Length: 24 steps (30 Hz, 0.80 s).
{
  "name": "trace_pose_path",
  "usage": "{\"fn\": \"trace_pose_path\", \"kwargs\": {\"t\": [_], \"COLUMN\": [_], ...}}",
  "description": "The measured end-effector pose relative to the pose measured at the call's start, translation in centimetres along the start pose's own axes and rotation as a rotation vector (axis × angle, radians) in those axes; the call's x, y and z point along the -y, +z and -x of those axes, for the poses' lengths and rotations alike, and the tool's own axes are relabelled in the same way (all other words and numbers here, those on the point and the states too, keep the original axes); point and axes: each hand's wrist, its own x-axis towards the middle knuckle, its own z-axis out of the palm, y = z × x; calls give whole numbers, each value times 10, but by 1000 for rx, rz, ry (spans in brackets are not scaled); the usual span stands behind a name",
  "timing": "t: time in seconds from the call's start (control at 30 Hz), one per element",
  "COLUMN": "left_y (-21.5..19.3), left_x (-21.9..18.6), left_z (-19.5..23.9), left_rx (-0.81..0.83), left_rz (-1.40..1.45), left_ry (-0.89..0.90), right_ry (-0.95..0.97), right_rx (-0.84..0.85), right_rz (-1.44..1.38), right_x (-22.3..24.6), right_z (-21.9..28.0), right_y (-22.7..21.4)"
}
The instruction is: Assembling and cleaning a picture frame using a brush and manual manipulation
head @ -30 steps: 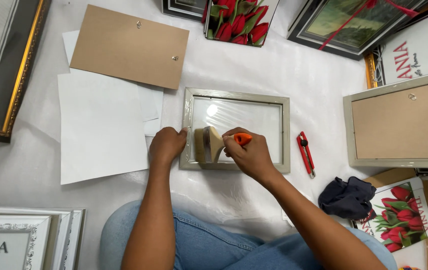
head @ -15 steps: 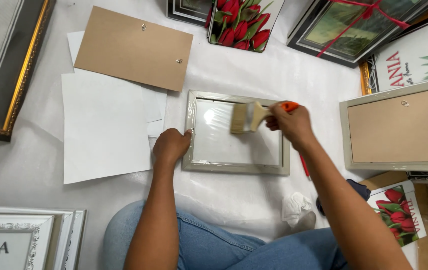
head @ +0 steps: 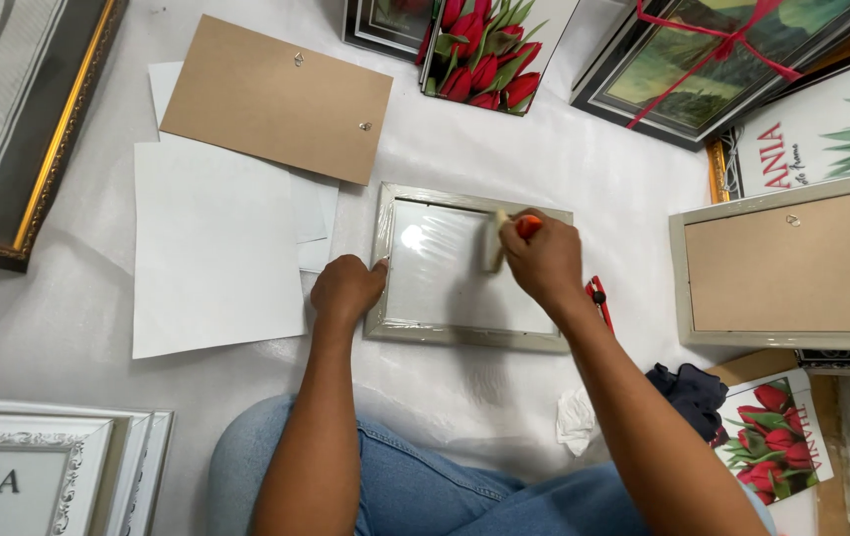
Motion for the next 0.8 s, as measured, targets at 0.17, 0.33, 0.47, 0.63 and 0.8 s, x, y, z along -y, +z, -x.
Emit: {"fn": "trace_pose_path", "kwargs": {"t": [0.17, 0.33, 0.47, 0.63, 0.8], "left_y": [-4, -8, -10, -12, -13], "left_x": [-2, -5, -6, -7, -9], "left_z": [1, 9, 12, 16, 16], "left_rx": [7, 5, 10, 1, -12], "left_rz": [11, 19, 20, 20, -13], "left_ry": [11, 4, 2, 17, 14], "right_ry": [146, 161, 268, 289, 152], "right_rx": [141, 151, 55, -19, -99], "right_rz": [-678, -677, -621, -479, -20], "right_x": [58, 13, -36, -86, -73], "right_z": [12, 6, 13, 20, 49], "right_y": [-3, -2, -30, -61, -75]}}
